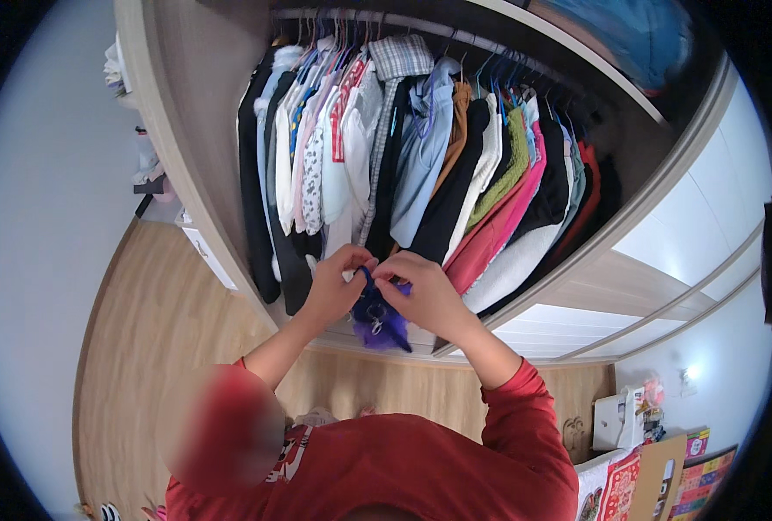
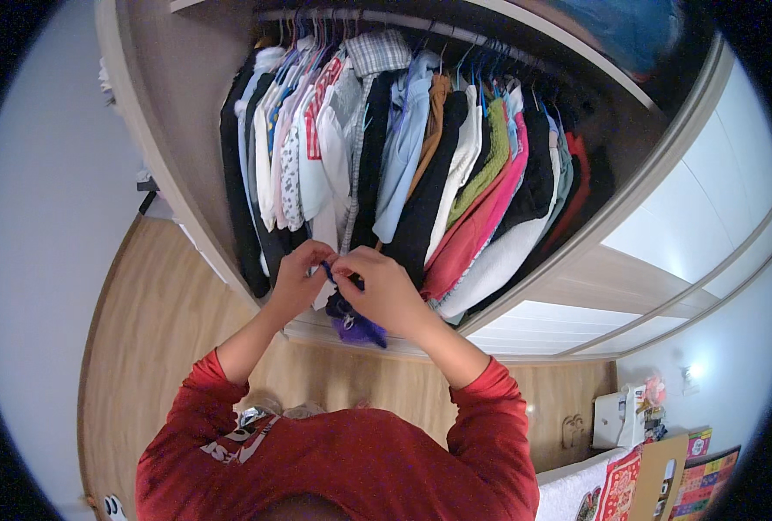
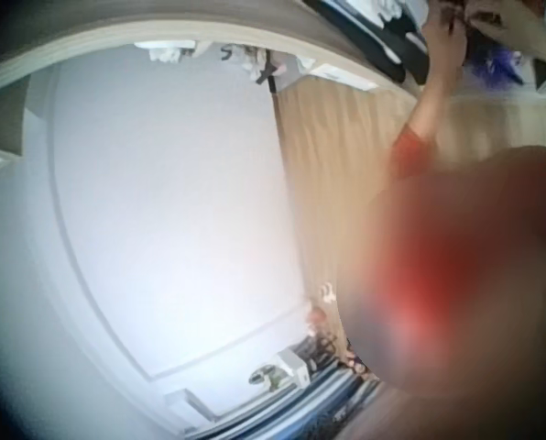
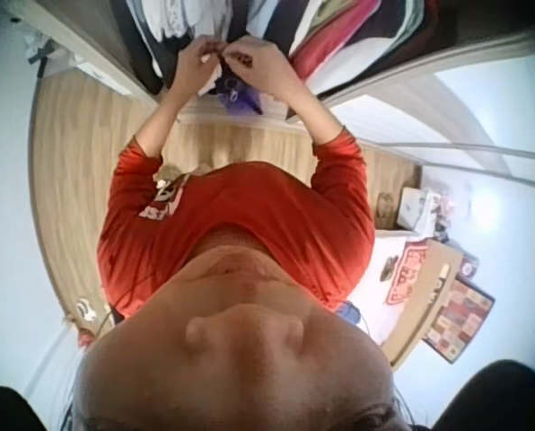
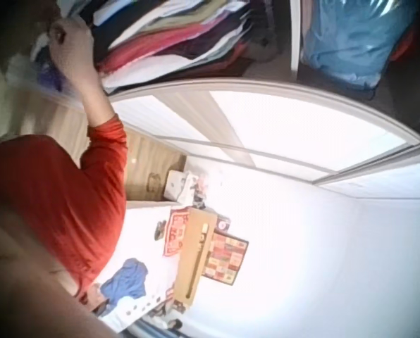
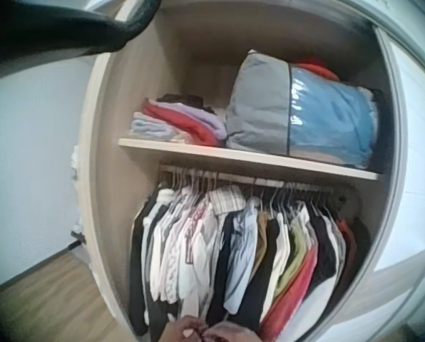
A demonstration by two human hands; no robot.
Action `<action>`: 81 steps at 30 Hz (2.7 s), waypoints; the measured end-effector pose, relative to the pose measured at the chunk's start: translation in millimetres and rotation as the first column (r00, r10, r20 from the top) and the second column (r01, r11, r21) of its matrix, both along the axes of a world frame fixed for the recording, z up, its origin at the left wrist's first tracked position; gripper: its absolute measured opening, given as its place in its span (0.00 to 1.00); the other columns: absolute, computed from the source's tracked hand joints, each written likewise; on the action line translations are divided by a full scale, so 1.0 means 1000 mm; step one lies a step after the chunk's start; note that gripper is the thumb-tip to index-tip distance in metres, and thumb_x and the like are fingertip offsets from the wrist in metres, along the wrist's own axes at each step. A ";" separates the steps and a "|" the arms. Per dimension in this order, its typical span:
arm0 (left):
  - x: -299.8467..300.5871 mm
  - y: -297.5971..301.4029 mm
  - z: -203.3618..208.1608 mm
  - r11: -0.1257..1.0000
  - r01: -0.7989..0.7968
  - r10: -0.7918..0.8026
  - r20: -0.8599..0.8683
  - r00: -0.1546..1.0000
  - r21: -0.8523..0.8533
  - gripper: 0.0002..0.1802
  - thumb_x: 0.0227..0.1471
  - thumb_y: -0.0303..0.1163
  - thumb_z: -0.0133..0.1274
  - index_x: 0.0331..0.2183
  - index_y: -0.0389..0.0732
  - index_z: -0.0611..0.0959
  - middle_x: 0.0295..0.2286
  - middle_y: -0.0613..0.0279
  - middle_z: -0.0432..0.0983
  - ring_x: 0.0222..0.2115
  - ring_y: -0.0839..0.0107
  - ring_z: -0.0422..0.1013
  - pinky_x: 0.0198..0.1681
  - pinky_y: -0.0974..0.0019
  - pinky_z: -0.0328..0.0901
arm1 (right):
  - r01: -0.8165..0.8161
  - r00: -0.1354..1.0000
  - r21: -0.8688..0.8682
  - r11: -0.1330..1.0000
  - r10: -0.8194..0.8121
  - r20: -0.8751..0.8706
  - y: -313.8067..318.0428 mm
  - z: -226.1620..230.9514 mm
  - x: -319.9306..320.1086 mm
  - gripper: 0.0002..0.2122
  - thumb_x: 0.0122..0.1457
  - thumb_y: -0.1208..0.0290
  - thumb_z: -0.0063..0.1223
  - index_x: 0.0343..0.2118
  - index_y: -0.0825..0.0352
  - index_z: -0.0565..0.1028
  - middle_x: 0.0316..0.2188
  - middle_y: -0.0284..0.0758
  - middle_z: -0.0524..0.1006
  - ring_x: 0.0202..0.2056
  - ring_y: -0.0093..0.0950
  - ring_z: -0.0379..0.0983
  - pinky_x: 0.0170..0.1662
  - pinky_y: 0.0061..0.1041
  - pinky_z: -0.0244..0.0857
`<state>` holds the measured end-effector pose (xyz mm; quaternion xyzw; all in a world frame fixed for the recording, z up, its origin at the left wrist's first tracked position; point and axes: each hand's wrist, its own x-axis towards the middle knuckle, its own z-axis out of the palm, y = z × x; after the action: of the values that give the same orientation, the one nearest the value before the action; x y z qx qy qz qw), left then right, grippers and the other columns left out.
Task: The person hangs a black top and a light blue top on hangers and places them into a closet. They then fold a plaid shirt and place it in the closet. Finally, they hang a purple item with keys attached to a hanger and place it in the closet.
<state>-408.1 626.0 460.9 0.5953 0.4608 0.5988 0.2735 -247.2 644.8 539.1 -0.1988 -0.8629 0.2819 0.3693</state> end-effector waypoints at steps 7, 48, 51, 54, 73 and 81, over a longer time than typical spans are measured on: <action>-0.029 0.030 -0.010 0.983 0.013 -0.020 -0.035 0.999 -0.185 0.09 0.41 0.27 0.56 0.23 0.36 0.72 0.16 0.67 0.68 0.18 0.84 0.63 0.21 0.79 0.58 | 0.330 0.934 0.098 0.939 -0.309 -0.181 0.081 -0.024 -0.001 0.04 0.47 0.81 0.46 0.26 0.71 0.72 0.24 0.38 0.73 0.23 0.26 0.70 0.26 0.19 0.64; -0.079 0.038 -0.077 0.802 0.457 -0.113 0.654 0.748 -0.384 0.12 0.50 0.31 0.46 0.31 0.31 0.77 0.28 0.57 0.74 0.29 0.72 0.71 0.34 0.73 0.66 | -0.137 0.971 0.800 0.584 -0.081 0.225 0.258 0.061 -0.290 0.10 0.43 0.77 0.40 0.28 0.66 0.73 0.29 0.39 0.74 0.37 0.33 0.69 0.39 0.33 0.59; -0.089 0.027 -0.084 0.849 0.395 -0.077 0.657 0.750 -0.351 0.11 0.51 0.31 0.46 0.31 0.32 0.77 0.28 0.59 0.74 0.29 0.74 0.71 0.32 0.73 0.66 | -0.175 0.887 0.843 0.508 -0.290 0.359 0.260 0.070 -0.296 0.06 0.41 0.74 0.43 0.19 0.62 0.74 0.23 0.37 0.75 0.29 0.31 0.72 0.34 0.34 0.57; -0.101 0.018 -0.088 0.866 0.357 -0.058 0.638 0.768 -0.350 0.11 0.51 0.31 0.45 0.32 0.32 0.77 0.28 0.59 0.74 0.28 0.74 0.71 0.32 0.73 0.65 | -0.196 0.824 0.848 0.492 -0.386 0.414 0.279 0.075 -0.285 0.07 0.39 0.71 0.44 0.11 0.61 0.73 0.17 0.38 0.74 0.22 0.32 0.72 0.32 0.34 0.57; -0.114 0.017 -0.104 0.850 0.376 -0.004 0.707 0.707 -0.371 0.11 0.51 0.30 0.45 0.32 0.32 0.77 0.28 0.60 0.74 0.27 0.78 0.68 0.34 0.75 0.64 | -0.187 0.909 0.958 0.218 -0.333 0.253 0.282 0.064 -0.320 0.06 0.44 0.75 0.45 0.28 0.64 0.69 0.28 0.34 0.71 0.36 0.31 0.67 0.40 0.30 0.59; -0.108 0.020 -0.103 0.850 0.409 -0.043 0.730 0.683 -0.332 0.12 0.51 0.31 0.45 0.33 0.32 0.76 0.29 0.59 0.73 0.30 0.74 0.70 0.36 0.73 0.64 | -0.474 0.580 0.801 0.366 -0.554 0.597 0.310 0.065 -0.344 0.06 0.42 0.73 0.46 0.20 0.62 0.77 0.25 0.37 0.76 0.31 0.32 0.73 0.35 0.28 0.63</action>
<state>-516.4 645.7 358.1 0.2933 0.3734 0.6079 0.6364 -591.7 954.9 603.9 -0.0831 -0.9157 -0.3926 -0.0202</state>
